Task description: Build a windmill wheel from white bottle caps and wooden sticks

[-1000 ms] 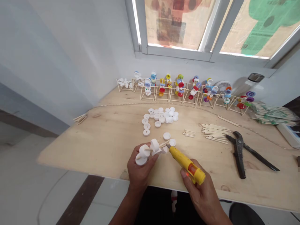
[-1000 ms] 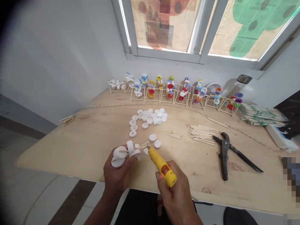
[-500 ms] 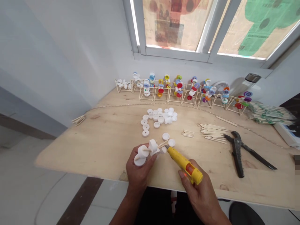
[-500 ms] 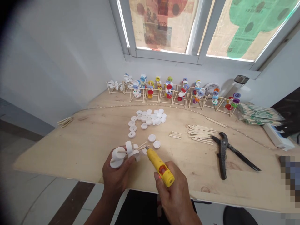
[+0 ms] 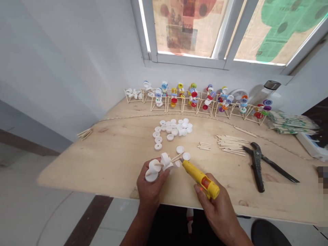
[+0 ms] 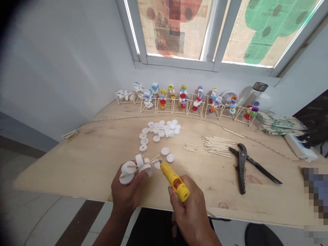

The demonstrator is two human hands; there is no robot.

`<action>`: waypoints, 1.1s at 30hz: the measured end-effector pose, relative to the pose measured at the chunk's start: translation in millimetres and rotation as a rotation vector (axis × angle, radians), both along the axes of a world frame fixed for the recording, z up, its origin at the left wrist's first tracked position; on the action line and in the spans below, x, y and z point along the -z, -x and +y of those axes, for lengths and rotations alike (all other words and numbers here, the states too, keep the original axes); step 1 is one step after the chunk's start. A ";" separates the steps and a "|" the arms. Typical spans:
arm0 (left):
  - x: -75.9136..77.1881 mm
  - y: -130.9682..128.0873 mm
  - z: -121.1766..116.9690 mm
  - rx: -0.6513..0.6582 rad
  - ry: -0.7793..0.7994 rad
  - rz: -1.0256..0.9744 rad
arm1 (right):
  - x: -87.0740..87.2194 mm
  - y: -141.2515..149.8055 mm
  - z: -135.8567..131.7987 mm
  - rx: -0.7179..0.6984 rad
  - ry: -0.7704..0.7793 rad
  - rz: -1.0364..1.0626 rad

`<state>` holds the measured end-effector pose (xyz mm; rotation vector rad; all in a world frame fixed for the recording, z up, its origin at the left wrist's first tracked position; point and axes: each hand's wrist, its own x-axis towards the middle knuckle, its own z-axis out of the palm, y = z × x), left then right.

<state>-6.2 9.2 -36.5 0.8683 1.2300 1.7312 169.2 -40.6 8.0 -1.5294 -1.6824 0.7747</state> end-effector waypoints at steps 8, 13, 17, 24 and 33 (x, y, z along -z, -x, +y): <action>-2.4 -1.3 -0.1 -0.018 0.036 -0.009 | -1.1 -5.8 1.7 0.026 -0.033 -0.017; -6.7 -2.5 1.0 -0.026 0.055 -0.035 | -6.3 -5.7 1.2 -0.003 -0.030 -0.001; -9.3 -4.0 1.2 -0.039 0.055 -0.045 | -7.7 -3.0 0.4 -0.030 -0.030 -0.015; -3.3 -1.6 0.7 0.008 0.027 -0.056 | -5.9 -3.7 2.4 -0.006 -0.044 -0.054; -4.3 -2.8 1.4 0.013 0.048 -0.072 | -8.3 -5.6 2.6 -0.002 -0.062 -0.098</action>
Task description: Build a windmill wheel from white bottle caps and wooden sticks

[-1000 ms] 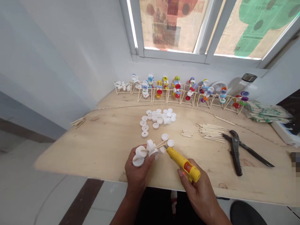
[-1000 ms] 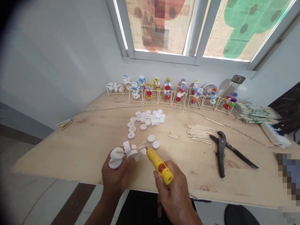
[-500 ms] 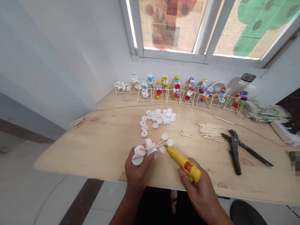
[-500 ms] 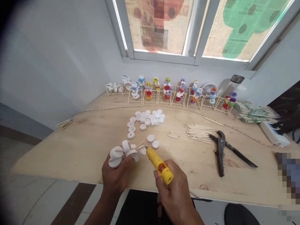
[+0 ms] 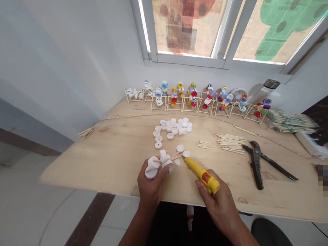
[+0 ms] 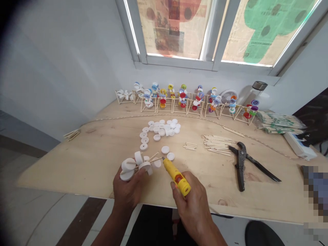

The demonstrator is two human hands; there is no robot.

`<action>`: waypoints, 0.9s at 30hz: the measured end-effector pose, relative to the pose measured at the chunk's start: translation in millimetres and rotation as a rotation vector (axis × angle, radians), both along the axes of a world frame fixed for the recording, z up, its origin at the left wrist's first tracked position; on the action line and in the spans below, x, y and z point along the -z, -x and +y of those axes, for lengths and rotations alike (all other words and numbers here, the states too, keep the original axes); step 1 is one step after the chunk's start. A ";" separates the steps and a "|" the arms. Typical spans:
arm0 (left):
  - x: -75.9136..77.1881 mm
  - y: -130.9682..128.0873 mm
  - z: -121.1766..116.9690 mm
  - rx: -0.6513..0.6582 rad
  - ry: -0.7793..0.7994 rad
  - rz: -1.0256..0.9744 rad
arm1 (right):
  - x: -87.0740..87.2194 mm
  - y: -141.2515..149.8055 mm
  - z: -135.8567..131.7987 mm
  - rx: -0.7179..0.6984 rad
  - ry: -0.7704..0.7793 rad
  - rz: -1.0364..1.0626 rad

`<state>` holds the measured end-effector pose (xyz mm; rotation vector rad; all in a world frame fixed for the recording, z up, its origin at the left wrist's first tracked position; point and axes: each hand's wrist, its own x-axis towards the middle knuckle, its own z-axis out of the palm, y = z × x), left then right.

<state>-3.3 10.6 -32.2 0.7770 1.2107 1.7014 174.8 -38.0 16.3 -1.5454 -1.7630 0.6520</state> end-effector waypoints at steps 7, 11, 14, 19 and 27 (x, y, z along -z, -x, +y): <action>-3.2 -1.3 0.4 -0.018 -0.010 -0.113 | 1.0 -3.4 3.2 -0.002 -0.013 -0.019; -3.2 -0.4 1.1 -0.009 -0.009 -0.123 | -12.9 -7.2 1.0 0.014 -0.040 0.078; -5.0 -0.2 2.1 -0.012 0.009 -0.145 | -33.9 -15.4 -3.8 0.030 -0.133 0.152; -10.9 -0.4 2.9 -0.017 0.050 -0.210 | -47.8 -32.5 -6.6 -0.041 -0.276 0.052; -9.2 2.5 7.8 -0.020 0.059 -0.260 | -3.9 -108.9 -6.5 0.170 -0.386 -0.282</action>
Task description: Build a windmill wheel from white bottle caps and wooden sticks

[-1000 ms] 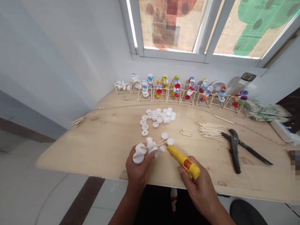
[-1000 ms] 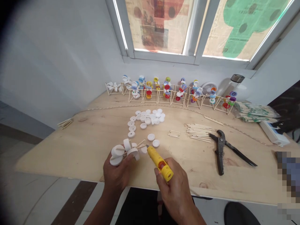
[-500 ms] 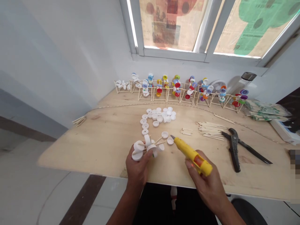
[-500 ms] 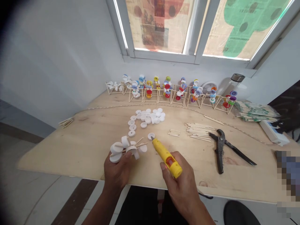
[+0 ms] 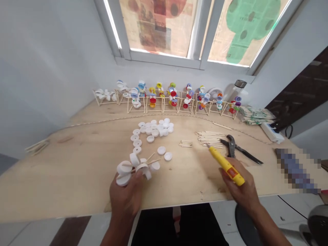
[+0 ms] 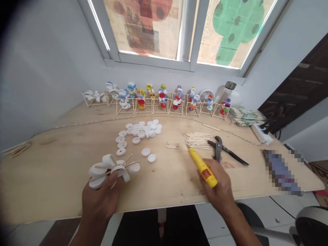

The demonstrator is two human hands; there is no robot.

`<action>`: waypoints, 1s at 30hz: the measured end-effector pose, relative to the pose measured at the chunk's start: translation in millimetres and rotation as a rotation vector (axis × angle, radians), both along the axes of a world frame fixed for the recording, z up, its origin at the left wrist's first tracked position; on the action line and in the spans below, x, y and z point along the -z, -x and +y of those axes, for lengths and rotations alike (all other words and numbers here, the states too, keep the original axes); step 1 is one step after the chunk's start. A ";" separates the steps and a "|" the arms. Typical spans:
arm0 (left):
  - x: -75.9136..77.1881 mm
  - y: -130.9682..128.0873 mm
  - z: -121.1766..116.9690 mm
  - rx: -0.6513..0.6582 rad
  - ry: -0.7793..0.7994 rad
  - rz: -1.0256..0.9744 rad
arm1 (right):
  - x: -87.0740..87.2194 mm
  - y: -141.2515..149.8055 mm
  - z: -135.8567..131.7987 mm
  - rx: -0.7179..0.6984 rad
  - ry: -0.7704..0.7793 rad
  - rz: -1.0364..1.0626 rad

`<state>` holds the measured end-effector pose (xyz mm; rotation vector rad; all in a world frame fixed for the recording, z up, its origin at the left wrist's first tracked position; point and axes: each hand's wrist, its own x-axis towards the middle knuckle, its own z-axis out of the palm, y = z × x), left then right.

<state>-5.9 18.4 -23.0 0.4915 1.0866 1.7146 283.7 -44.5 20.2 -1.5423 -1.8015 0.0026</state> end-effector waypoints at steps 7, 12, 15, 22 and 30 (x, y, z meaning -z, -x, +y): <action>-2.9 0.0 1.2 -0.018 0.000 -0.049 | 35.1 -100.6 6.7 0.417 -0.094 -0.560; -8.5 -3.6 2.3 -0.028 -0.013 -0.090 | 38.6 -123.4 9.2 0.451 0.007 -0.802; -10.2 -7.1 0.7 -0.023 -0.033 -0.126 | 39.5 -122.5 11.2 0.477 0.048 -0.832; -13.6 -10.7 -5.1 0.023 -0.074 -0.145 | 35.3 -126.9 6.7 0.450 0.122 -0.711; -16.0 -19.5 -15.6 0.164 -0.122 -0.253 | -11.6 -10.9 0.0 0.003 0.158 -0.079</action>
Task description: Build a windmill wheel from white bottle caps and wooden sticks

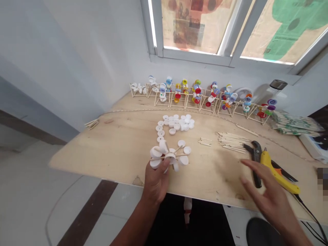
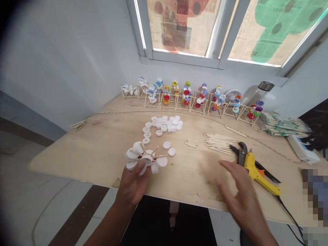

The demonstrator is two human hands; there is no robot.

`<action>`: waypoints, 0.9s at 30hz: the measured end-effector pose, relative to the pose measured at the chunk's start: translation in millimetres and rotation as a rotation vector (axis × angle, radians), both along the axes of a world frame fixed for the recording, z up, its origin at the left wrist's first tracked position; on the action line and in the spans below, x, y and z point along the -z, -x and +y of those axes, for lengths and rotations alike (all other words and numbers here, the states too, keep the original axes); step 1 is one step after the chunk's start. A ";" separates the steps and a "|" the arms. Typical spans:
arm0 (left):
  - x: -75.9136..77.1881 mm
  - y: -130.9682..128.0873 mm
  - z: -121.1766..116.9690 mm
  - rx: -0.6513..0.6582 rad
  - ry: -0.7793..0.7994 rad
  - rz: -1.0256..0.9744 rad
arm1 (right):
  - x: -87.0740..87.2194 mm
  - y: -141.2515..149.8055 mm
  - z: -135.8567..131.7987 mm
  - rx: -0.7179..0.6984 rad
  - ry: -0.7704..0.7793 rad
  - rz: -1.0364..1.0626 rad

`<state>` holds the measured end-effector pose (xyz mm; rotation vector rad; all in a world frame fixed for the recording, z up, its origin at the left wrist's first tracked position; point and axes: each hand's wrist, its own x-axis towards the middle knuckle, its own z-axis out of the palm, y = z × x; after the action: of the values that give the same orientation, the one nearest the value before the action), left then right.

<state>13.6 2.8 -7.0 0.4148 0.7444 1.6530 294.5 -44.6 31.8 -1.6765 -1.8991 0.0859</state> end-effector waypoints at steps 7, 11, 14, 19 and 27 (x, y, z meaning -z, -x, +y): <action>-3.4 -11.0 -16.7 0.140 0.013 0.041 | -15.6 105.1 30.2 -0.348 0.352 0.487; 2.6 -11.0 -20.1 0.213 -0.007 0.132 | -15.9 117.8 37.3 -0.384 0.387 0.497; 5.9 -12.1 -20.2 0.241 -0.027 0.176 | -11.2 120.7 39.8 -0.376 0.403 0.489; 2.7 -6.6 -19.7 0.314 0.009 0.228 | -5.2 121.6 41.8 -0.346 0.435 0.495; -5.9 28.1 -10.0 0.539 0.025 0.447 | -16.1 123.3 43.6 -0.419 0.393 0.370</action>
<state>-14.4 -7.2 -1.1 0.9003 0.8830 1.0506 171.2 -1.0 47.9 -1.3373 -1.9885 0.9212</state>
